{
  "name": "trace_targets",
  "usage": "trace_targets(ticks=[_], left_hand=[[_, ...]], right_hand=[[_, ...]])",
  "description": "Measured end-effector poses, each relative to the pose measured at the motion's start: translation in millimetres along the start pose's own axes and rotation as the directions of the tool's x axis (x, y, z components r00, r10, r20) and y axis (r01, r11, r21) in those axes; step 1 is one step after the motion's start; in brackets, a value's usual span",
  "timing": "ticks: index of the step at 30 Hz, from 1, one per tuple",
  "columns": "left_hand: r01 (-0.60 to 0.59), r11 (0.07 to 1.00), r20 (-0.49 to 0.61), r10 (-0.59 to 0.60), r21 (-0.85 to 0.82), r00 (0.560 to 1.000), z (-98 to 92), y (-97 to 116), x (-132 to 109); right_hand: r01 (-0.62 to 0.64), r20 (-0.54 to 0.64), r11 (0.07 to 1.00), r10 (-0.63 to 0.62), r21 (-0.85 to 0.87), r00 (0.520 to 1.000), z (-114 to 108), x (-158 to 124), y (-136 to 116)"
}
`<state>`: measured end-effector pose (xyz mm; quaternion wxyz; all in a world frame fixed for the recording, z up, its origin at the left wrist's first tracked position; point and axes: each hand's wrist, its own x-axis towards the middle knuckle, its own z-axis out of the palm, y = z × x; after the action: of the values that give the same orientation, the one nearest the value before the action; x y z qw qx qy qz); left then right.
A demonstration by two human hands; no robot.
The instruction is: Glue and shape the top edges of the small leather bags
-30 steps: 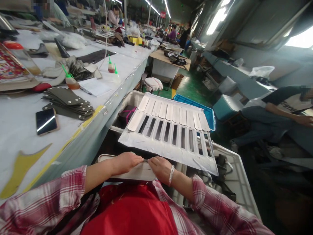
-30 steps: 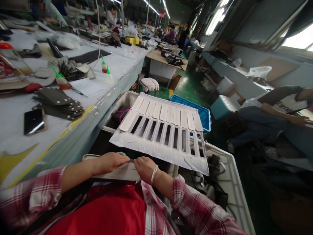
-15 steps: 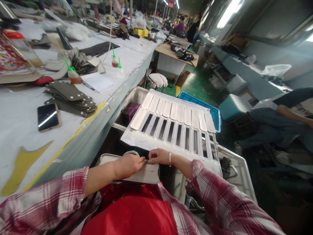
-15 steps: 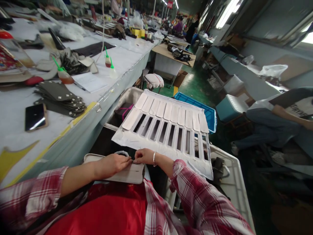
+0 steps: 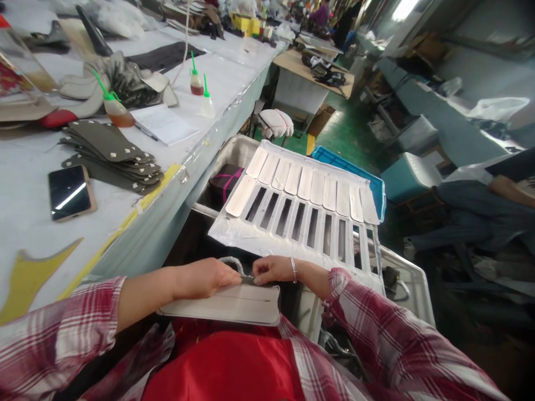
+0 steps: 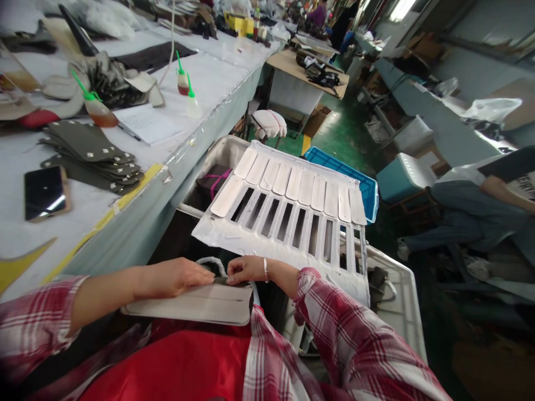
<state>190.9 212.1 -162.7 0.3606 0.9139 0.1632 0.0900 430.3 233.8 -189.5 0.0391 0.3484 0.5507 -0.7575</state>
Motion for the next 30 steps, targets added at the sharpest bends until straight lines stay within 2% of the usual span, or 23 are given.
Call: trace_targets(ticks=[5,12,16,20,23,30], left_hand=[[-0.036,0.999,0.032,0.035,0.023,0.999,3.9,-5,-6],[0.086,0.972,0.087,-0.069,-0.217,0.994,-24.0,-8,-16],[0.097,0.985,0.093,-0.084,-0.145,0.992,-21.9,-9,-19],[0.011,0.999,0.03,-0.01,-0.042,1.0,-7.9,-12,-22],[-0.046,0.999,0.02,0.046,-0.002,0.999,-5.5,-15,-27],[0.158,0.974,0.034,-0.154,-0.162,0.987,-30.1,-18,-53]], right_hand=[[0.018,0.036,0.997,-0.015,-0.076,0.999,6,14,-13],[-0.013,0.037,0.994,0.017,-0.109,0.999,7,20,-21],[-0.039,0.033,0.994,0.043,-0.101,0.999,9,25,-23],[0.0,0.048,0.993,0.006,-0.12,0.999,13,35,-29],[0.021,0.071,0.993,-0.013,-0.114,0.997,16,44,-33],[0.021,0.097,0.991,-0.009,-0.129,0.995,21,60,-43]])
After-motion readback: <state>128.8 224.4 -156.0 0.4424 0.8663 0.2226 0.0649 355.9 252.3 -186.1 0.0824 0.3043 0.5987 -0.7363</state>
